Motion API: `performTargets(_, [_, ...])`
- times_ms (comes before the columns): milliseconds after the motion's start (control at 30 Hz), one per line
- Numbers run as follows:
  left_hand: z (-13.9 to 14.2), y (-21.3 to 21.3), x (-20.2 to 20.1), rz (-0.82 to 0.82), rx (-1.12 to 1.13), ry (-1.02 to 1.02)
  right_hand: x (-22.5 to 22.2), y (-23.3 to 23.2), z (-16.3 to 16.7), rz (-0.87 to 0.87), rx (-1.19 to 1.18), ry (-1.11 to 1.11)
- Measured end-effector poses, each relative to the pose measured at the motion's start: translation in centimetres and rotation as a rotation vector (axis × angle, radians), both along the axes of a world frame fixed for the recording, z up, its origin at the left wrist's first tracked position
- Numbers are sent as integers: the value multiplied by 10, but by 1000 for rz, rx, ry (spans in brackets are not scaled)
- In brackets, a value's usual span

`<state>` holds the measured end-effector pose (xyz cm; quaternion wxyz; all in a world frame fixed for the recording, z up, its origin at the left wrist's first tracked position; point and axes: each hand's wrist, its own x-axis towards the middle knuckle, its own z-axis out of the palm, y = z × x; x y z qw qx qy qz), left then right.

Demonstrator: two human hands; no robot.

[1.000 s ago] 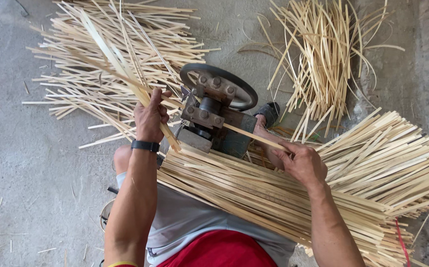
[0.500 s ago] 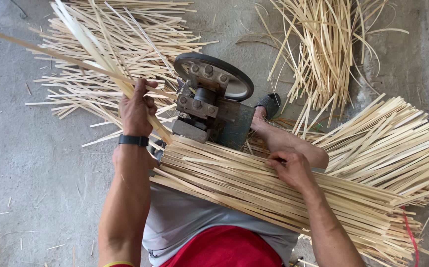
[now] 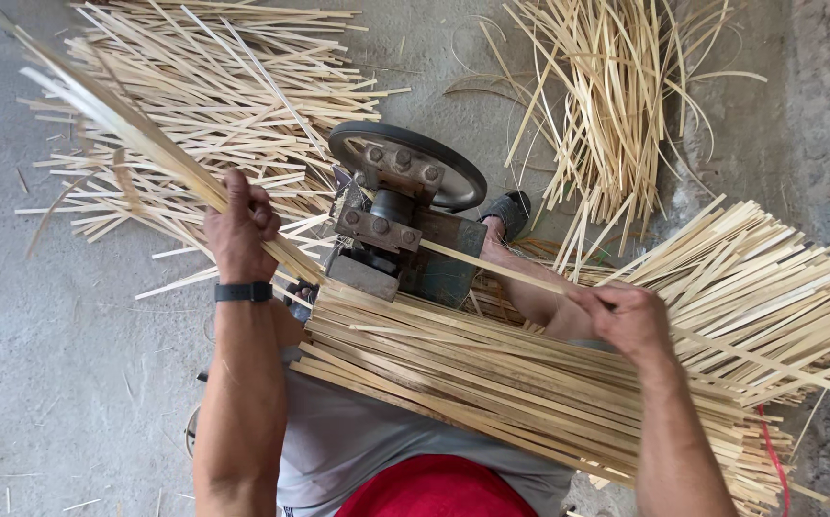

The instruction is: The person sits on the floor and uses a manual splitting machine to peel thin strips from bamboo rods. They feed each rod through the machine, collect the resulting strips, and place them into a growing pile on the floor.

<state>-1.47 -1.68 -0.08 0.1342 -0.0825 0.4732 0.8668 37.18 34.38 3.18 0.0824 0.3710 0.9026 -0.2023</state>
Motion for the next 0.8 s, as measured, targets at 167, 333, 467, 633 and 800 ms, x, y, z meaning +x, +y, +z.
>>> performTargets(167, [-5, 10, 7, -73, -7, 8, -42, -25, -14, 161, -62, 257])
performTargets(333, [0, 21, 13, -132, -32, -29, -48, -33, -2, 182, -59, 324])
performTargets(467, [2, 26, 13, -160, -73, -62, -44, -40, 3, -36, -132, -128])
performTargets(633, [-1, 26, 14, -150, -82, -75, -29, -70, -8, 245, -384, 203])
performTargets(800, [-4, 21, 14, -134, -52, -96, -16, -83, -16, 307, -288, 314])
